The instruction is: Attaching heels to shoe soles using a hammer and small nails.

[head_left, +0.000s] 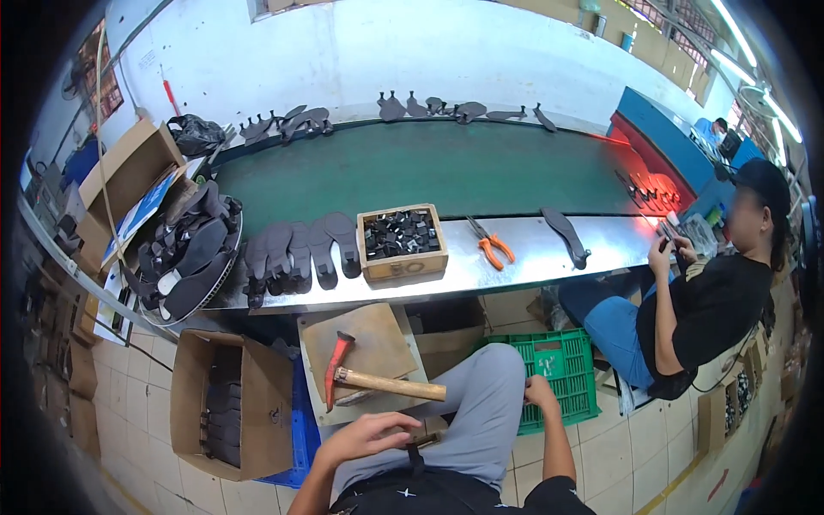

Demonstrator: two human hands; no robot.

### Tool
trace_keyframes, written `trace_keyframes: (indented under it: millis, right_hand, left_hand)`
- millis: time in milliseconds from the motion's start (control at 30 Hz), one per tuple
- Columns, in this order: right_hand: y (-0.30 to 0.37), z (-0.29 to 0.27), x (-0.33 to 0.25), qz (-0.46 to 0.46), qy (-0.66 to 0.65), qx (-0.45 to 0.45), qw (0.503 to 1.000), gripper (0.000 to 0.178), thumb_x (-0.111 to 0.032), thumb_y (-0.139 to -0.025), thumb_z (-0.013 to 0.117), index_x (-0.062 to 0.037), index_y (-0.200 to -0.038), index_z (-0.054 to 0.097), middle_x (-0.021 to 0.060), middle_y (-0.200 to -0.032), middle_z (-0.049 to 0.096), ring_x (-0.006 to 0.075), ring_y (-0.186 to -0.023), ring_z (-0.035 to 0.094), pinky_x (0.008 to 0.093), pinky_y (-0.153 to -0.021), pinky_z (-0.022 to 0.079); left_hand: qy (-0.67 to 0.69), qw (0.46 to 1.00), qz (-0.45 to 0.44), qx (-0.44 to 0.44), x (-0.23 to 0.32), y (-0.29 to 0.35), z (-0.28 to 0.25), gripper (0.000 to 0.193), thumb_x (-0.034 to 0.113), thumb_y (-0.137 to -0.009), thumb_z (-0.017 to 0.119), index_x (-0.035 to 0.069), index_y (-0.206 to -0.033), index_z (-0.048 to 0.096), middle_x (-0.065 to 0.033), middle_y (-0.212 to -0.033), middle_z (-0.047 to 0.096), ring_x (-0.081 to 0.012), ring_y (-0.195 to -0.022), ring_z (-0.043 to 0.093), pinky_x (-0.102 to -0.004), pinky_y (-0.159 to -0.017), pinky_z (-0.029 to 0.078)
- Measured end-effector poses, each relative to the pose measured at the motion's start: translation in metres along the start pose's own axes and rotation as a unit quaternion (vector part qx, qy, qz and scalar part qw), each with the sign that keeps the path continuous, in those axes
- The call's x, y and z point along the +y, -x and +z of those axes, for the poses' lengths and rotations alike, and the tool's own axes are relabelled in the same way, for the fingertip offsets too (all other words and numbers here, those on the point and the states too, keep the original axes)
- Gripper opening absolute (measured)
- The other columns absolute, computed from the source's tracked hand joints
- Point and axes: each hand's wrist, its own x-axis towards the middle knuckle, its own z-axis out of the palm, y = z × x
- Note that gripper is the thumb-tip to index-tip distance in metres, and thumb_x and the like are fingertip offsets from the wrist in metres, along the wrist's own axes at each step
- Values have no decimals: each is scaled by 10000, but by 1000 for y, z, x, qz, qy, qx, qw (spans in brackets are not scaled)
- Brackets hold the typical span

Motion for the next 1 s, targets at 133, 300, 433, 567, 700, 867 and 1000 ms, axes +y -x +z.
trace_keyframes:
  millis: [133,300,433,567,700,867,1000]
  right_hand:
    - [15,-36,-83,-92,11,197,976,210,-120,-834,640,43,-958,686,218,-916,686,383,-869,662,426,-807,526]
    - [-3,3,-139,-166,107,300,933,413,-207,-857,636,-8,-1217,598,206,-1236,586,376,-1142,542,479,-970,426]
    - [-10,30,-164,-31,284,283,916,471,-354,-871,595,-40,-1222,606,160,-1245,588,329,-1204,500,511,-996,385]
    - [-8,30,-152,-71,191,286,936,444,-341,-880,586,-54,-1217,613,134,-1264,588,314,-1208,497,492,-998,380]
    - [-7,28,-155,-76,196,288,934,423,-340,-887,581,-65,-1205,620,123,-1262,591,304,-1204,500,491,-997,375]
    - [-6,25,-152,-66,187,293,935,420,-342,-882,587,-64,-1194,626,114,-1256,596,299,-1208,498,488,-1003,369]
    - [-1,3,-172,-68,118,240,961,342,-288,-893,600,-48,-1130,656,133,-1165,644,322,-1135,560,478,-962,417]
  left_hand:
    - [-111,975,66,182,40,-6,-38,209,127,-901,635,34,-1080,687,-93,-991,703,-232,-942,670,-335,-859,514]
    - [-373,847,34,378,27,-34,-51,399,230,-898,637,23,-1237,595,-160,-1283,591,-366,-1185,553,-468,-1027,418]
    - [-440,842,-84,299,-13,-42,-44,604,360,-943,570,21,-1418,414,-259,-1475,360,-425,-1276,451,-514,-1072,350]
    - [-407,858,-91,299,-10,-41,-41,636,346,-919,607,26,-1429,402,-273,-1457,377,-426,-1264,461,-504,-1068,356]
    - [-408,856,-82,307,-13,-42,-42,652,335,-894,634,29,-1423,409,-266,-1448,390,-415,-1254,472,-500,-1064,361]
    - [-394,862,-74,312,-7,-47,-41,628,311,-886,643,34,-1408,430,-262,-1440,400,-417,-1242,477,-491,-1063,361]
    - [-398,854,-79,325,-15,-44,-43,614,288,-875,656,33,-1393,448,-250,-1437,411,-420,-1215,486,-485,-1055,365]
